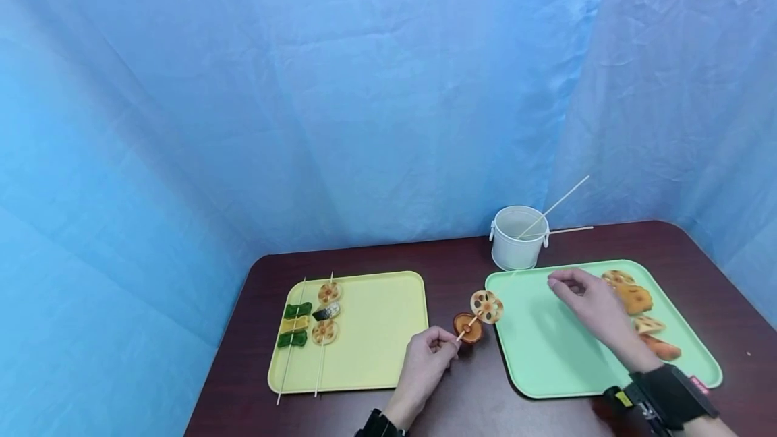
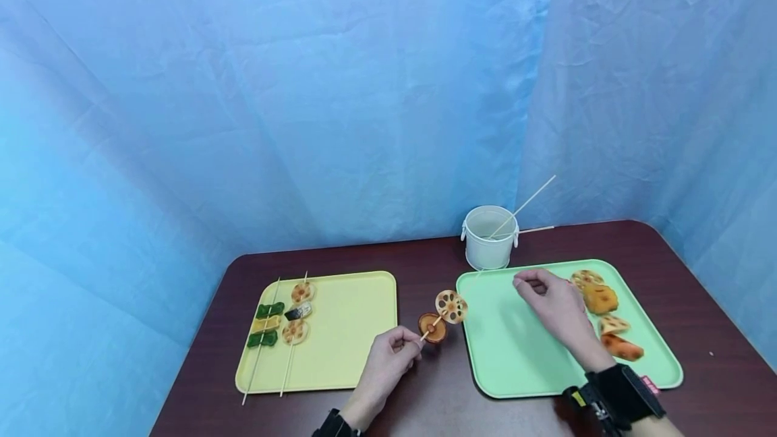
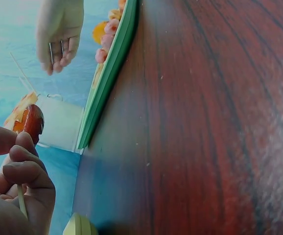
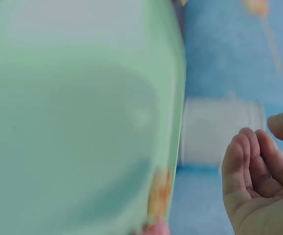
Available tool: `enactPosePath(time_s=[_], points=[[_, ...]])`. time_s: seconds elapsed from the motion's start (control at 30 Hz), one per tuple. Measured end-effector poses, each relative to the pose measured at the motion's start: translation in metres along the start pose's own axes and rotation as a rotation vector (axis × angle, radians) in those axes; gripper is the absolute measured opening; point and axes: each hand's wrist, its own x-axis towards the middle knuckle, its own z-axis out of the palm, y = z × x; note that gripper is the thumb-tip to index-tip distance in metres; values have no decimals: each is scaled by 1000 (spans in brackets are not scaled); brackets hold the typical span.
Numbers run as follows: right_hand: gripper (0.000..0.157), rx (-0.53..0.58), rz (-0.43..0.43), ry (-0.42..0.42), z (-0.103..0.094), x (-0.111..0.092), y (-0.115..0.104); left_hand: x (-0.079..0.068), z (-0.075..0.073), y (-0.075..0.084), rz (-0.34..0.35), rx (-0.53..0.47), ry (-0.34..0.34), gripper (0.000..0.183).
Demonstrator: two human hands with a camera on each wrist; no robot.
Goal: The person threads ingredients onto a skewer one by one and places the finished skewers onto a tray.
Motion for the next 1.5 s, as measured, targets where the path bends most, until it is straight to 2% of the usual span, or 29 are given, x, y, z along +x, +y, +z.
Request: enactPosePath(time_s=[0.1, 0.27, 0.4, 0.6, 0.87, 1.1, 1.37, 1.5], points=[[33, -143, -34, 53, -8, 8, 12, 0, 0, -1, -13, 5, 4, 14], [32, -227, -47, 28, -18, 17, 28, 1, -1, -2, -22, 13, 5, 15], [40, -274, -50, -9, -22, 21, 33, 1, -2, -2, -27, 6, 5, 15], [46, -377, -23, -116, -18, 31, 38, 0, -2, -1, -24, 2, 12, 14], [36, -563, -84, -87, -14, 38, 46, -1, -3, -3, -40, 0, 14, 14], [37, -582, -80, -108, -13, 39, 43, -2, -3, -4, -51, -4, 22, 15], [46, -557, -108, -58, -9, 40, 43, 0, -5, -6, -51, -4, 24, 16], [40, -538, -132, -52, -6, 41, 41, -2, -7, -5, -42, -14, 16, 17]])
